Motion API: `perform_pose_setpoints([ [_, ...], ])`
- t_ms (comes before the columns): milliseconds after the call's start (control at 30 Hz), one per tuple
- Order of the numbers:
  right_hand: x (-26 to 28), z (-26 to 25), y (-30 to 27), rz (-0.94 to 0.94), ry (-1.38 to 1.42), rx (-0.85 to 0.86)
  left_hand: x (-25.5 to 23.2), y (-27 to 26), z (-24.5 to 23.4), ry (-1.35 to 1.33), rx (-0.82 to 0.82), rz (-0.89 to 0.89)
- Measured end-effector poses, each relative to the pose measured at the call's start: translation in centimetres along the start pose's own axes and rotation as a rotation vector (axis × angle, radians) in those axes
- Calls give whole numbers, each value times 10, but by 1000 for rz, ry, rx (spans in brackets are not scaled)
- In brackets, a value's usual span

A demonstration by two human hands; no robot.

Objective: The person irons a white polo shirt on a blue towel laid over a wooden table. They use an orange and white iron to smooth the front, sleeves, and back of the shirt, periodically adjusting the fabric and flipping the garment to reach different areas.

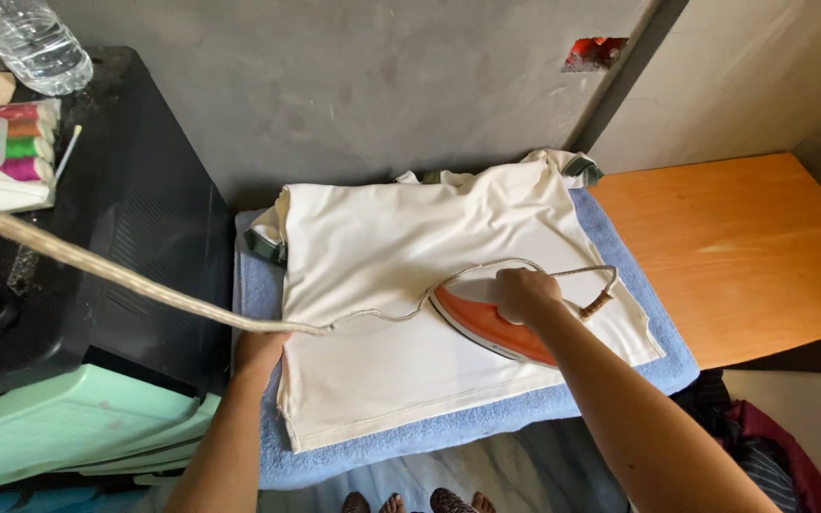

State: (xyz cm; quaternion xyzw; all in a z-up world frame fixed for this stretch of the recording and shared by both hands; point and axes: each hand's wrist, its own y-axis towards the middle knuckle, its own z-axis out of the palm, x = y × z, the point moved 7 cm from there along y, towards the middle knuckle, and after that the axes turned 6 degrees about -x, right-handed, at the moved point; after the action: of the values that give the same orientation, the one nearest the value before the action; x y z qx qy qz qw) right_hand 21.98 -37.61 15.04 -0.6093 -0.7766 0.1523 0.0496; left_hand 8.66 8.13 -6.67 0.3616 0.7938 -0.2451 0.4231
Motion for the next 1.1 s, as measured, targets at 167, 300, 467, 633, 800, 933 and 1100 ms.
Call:
perform_pose_setpoints([
  [167, 73, 6, 11, -125, 7, -44, 23, 4, 7, -238, 62, -170],
  [300, 161, 21, 33, -205, 52, -151, 19, -4, 2, -294, 60, -154],
  [467, 240, 13, 27, -237, 112, -181, 3, -18, -8, -294, 19, -122],
  [633, 218, 1, 29, -155, 150, -79, 18, -14, -3, -223, -20, -163],
  [800, 125, 23, 60, -221, -22, -91, 48, -3, -1, -196, -120, -14],
  [933, 3, 41, 89, 79, 199, -68, 48, -4, -9, -34, -206, -39],
  [1100, -119, 42, 78, 235, 196, -111, 29, -18, -15, 82, -307, -81],
])
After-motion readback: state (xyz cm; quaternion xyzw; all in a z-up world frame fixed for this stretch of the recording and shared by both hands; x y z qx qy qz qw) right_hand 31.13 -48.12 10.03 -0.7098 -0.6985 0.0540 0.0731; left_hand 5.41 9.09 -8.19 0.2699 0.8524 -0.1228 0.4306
